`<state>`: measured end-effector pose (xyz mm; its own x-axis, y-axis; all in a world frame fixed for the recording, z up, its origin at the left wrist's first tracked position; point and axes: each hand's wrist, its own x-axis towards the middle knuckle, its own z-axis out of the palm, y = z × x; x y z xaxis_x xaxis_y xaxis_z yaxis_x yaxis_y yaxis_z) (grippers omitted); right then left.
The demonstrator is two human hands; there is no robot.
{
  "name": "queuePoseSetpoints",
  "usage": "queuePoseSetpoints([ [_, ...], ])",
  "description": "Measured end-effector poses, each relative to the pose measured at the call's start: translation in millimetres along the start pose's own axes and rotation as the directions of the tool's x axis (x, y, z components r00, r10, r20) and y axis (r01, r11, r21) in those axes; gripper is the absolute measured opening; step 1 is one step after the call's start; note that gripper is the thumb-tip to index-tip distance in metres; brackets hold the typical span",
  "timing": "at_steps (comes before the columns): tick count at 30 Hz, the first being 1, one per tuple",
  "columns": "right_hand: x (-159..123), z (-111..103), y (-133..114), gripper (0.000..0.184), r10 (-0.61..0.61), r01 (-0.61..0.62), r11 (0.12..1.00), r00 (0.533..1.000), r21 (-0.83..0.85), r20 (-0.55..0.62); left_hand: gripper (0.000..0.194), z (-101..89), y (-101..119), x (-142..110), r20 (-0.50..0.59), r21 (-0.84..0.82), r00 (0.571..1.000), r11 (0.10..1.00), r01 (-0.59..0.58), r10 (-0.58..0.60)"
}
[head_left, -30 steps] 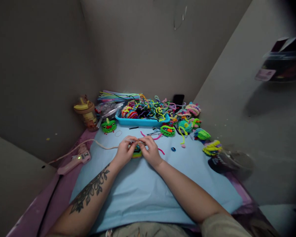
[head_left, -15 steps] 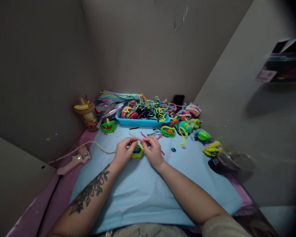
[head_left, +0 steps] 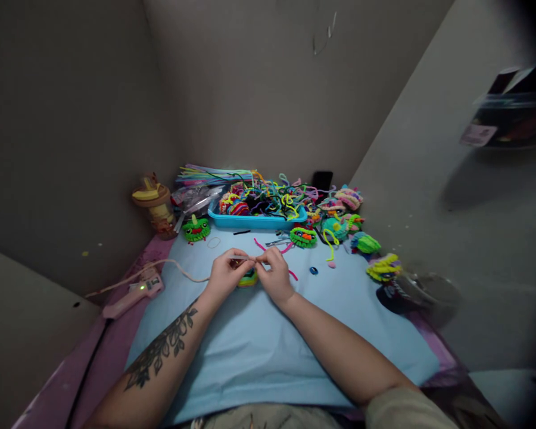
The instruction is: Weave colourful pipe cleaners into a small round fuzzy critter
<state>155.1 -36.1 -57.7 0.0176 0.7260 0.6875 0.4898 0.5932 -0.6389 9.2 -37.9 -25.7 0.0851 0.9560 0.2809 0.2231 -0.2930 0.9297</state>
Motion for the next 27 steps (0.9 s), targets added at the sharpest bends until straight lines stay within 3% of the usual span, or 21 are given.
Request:
queuePoseSetpoints([
  [18,1.9,-4.0,-5.7,0.014,0.009,-0.014,0.997,0.997,0.075,0.075,0.019,-1.6,-3.0,0.3,-0.034,0.104,0.996,0.992,-0.075,0.079],
  [27,2.7,-4.0,-0.7,0.024,-0.029,0.015,0.995,0.989,0.097,0.147,0.012,-2.9,-8.8,1.6,-0.024,0.151,0.973,0.963,-0.222,0.228],
])
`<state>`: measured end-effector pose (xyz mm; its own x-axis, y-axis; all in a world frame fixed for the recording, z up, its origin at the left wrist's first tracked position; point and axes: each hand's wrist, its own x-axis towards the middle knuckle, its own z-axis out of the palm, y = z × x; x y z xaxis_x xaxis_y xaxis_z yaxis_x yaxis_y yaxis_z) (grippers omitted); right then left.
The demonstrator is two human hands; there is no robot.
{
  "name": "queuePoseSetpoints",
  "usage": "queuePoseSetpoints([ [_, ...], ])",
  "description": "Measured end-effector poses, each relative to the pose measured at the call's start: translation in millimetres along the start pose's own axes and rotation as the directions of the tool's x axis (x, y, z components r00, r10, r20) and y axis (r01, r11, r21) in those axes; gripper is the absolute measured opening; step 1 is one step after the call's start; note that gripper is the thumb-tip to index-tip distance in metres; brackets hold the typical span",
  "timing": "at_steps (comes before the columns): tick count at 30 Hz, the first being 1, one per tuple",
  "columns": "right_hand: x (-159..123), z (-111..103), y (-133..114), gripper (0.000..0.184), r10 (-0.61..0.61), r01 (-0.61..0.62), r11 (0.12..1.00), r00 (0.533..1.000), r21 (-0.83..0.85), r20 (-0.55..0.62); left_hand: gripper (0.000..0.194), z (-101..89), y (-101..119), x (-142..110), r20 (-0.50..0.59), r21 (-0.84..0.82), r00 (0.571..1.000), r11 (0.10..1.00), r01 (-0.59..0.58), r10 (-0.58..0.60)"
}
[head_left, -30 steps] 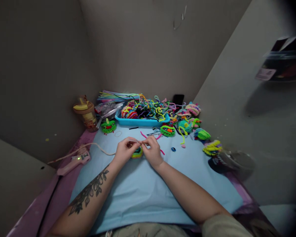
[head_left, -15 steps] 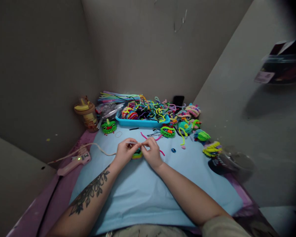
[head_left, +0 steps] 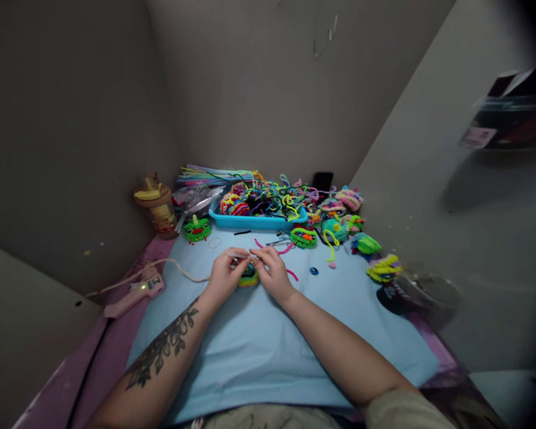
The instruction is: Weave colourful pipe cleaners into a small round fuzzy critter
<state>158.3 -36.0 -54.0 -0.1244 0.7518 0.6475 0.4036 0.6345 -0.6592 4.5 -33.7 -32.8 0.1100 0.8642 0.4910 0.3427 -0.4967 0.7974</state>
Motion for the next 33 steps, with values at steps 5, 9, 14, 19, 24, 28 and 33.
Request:
queuePoseSetpoints([
  [5,1.2,0.6,-0.4,0.019,-0.020,0.020,0.999,1.000,-0.031,-0.007,0.012,0.3,-2.8,-1.1,-0.010,0.005,0.999,0.999,-0.039,0.039],
  [9,0.9,-0.1,-3.0,0.016,-0.002,0.001,0.999,0.999,-0.035,-0.038,0.014,-0.5,-2.0,-1.1,-0.022,0.006,1.000,1.000,-0.020,0.020],
  [14,1.2,-1.6,-4.4,0.013,0.027,-0.031,0.999,0.993,-0.032,-0.112,0.009,-2.0,-0.3,-0.9,0.005,0.065,1.000,0.998,-0.011,0.011],
  [19,3.0,-2.5,-6.9,0.011,0.067,-0.072,0.997,0.984,-0.020,-0.163,0.012,-1.5,0.3,-1.8,0.009,0.055,1.000,0.998,0.019,-0.020],
  [24,2.8,-1.2,-6.7,0.008,0.114,-0.116,0.993,0.979,0.000,-0.167,0.011,-0.4,1.4,-1.6,0.014,0.042,0.999,0.998,0.042,-0.043],
  [28,2.5,-1.0,-5.6,0.003,0.131,-0.133,0.991,0.977,0.000,-0.169,0.011,-0.2,4.3,-1.5,0.030,0.033,0.999,0.999,0.042,-0.043],
  [33,2.2,-1.9,-6.2,0.005,0.112,-0.120,0.992,0.979,-0.037,-0.172,0.013,-1.0,6.0,-2.9,0.046,0.033,0.998,0.999,0.039,-0.041],
])
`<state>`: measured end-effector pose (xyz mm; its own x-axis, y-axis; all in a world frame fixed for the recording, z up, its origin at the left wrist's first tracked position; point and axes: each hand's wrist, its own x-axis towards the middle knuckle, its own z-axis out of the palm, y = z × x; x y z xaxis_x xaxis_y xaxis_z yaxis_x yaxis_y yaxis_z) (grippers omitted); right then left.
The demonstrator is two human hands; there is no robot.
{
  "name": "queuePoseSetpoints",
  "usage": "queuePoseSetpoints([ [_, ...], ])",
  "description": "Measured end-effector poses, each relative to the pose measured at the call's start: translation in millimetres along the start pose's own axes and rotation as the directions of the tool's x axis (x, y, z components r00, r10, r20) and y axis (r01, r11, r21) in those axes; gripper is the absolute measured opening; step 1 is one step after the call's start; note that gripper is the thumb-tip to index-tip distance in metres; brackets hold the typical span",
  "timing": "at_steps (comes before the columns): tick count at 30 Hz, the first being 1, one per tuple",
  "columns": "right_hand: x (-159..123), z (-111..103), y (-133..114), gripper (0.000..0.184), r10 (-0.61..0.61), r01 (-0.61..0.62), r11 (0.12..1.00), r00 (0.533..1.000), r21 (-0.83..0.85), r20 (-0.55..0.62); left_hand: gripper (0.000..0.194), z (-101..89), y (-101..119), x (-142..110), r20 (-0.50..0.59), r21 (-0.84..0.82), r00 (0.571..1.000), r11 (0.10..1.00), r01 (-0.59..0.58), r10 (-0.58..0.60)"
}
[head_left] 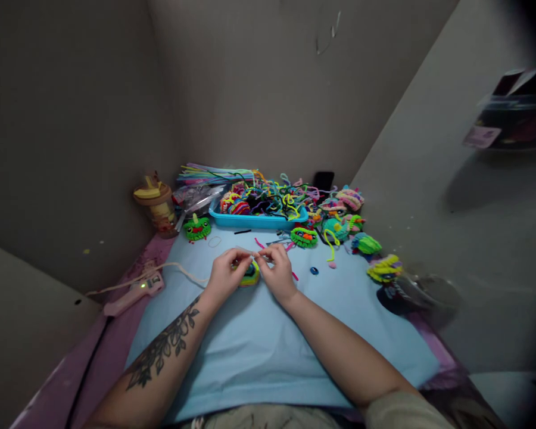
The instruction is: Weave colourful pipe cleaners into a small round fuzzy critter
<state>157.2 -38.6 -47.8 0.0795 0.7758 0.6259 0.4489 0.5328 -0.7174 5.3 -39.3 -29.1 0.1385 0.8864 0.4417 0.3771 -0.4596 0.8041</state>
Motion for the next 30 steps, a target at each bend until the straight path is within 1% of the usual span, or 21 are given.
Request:
queuePoseSetpoints([
  [10,-5.2,2.5,2.6,0.010,-0.086,0.088,0.995,0.995,-0.040,0.055,0.020,2.3,-5.7,-0.9,-0.036,-0.002,0.999,1.000,0.011,-0.011],
  [13,-6.4,3.3,3.0,0.009,-0.113,0.116,0.993,0.992,-0.038,0.064,0.020,2.1,-6.2,-1.2,-0.050,-0.003,0.999,1.000,0.020,-0.021],
  [19,-5.1,4.1,1.8,0.008,-0.111,0.113,0.993,0.991,-0.020,0.078,0.014,0.3,-3.9,-0.5,-0.081,0.003,0.996,1.000,-0.025,0.025],
  [21,-4.4,4.0,1.5,0.012,-0.100,0.100,0.995,0.991,-0.002,0.090,0.013,-0.5,-2.2,-0.3,-0.081,0.002,0.997,1.000,-0.019,0.019],
  [25,-3.7,3.8,3.2,0.024,-0.092,0.086,0.995,0.983,0.045,0.160,0.011,-1.3,-0.9,-0.3,-0.068,-0.003,0.997,0.999,-0.036,0.036],
  [28,-3.7,3.4,5.7,0.026,-0.116,0.105,0.993,0.969,0.061,0.217,0.010,-0.7,-2.5,-0.2,-0.063,-0.002,0.996,0.998,-0.066,0.065],
  [30,-3.6,2.8,7.0,0.026,-0.131,0.118,0.991,0.964,0.070,0.231,0.009,0.0,-3.9,-0.1,-0.065,0.001,0.995,0.997,-0.082,0.082],
])
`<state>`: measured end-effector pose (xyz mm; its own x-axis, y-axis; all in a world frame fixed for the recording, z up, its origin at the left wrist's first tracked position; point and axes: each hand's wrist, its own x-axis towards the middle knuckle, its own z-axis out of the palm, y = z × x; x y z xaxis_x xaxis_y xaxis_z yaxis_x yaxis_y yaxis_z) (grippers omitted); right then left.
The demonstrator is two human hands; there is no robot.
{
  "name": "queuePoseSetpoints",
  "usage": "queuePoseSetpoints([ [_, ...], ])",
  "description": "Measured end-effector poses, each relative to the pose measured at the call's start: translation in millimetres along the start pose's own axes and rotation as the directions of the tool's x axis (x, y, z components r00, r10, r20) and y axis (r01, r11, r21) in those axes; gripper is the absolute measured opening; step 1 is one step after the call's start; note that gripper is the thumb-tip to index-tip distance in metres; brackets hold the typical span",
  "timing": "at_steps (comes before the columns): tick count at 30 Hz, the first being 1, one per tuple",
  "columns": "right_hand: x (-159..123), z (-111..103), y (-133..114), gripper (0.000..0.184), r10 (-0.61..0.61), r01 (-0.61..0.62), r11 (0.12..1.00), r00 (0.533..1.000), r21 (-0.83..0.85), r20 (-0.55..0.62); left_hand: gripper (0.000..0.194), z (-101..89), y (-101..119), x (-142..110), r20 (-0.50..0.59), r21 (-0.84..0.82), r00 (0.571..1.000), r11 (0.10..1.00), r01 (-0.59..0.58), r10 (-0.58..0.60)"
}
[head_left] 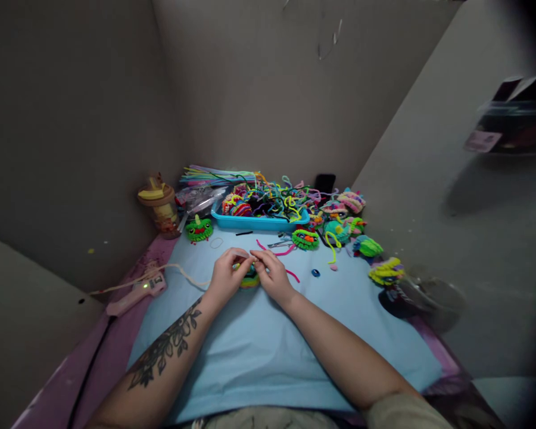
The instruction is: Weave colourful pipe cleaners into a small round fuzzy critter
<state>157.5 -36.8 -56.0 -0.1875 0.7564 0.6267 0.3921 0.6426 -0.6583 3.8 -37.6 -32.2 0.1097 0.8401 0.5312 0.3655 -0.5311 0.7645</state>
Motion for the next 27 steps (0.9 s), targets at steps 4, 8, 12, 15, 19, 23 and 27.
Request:
queuePoseSetpoints([
  [4,0.5,-1.0,0.3,0.024,-0.001,0.001,1.000,1.000,0.009,0.014,0.009,0.7,-1.1,0.0,-0.009,0.014,1.000,1.000,-0.028,0.028],
  [8,1.7,-1.2,-1.9,0.021,0.014,-0.014,1.000,1.000,-0.021,0.006,0.009,0.7,-1.0,-0.8,-0.008,0.019,0.999,0.999,-0.049,0.049],
  [12,2.3,-2.6,-6.4,0.020,0.042,-0.043,0.997,0.999,-0.064,-0.028,0.010,0.7,-2.1,-1.4,-0.009,-0.004,1.000,1.000,-0.020,0.020],
  [15,3.0,-4.4,-9.8,0.018,0.058,-0.062,0.996,0.995,-0.056,-0.084,0.011,0.4,-1.9,-0.7,0.017,0.022,1.000,1.000,0.012,-0.012],
  [19,4.5,-4.9,-12.3,0.014,0.081,-0.089,0.995,0.984,-0.043,-0.157,0.011,-0.4,0.3,-0.2,0.031,0.076,0.999,0.997,0.019,-0.021],
  [23,5.5,-3.4,-13.2,0.011,0.100,-0.107,0.994,0.978,-0.028,-0.182,0.012,-0.8,0.4,-0.8,0.030,0.085,0.999,0.996,0.010,-0.012],
  [27,5.1,-2.3,-12.2,0.009,0.111,-0.121,0.992,0.976,-0.041,-0.189,0.013,-0.6,0.4,-1.4,0.049,0.077,0.999,0.997,-0.013,0.009],
])
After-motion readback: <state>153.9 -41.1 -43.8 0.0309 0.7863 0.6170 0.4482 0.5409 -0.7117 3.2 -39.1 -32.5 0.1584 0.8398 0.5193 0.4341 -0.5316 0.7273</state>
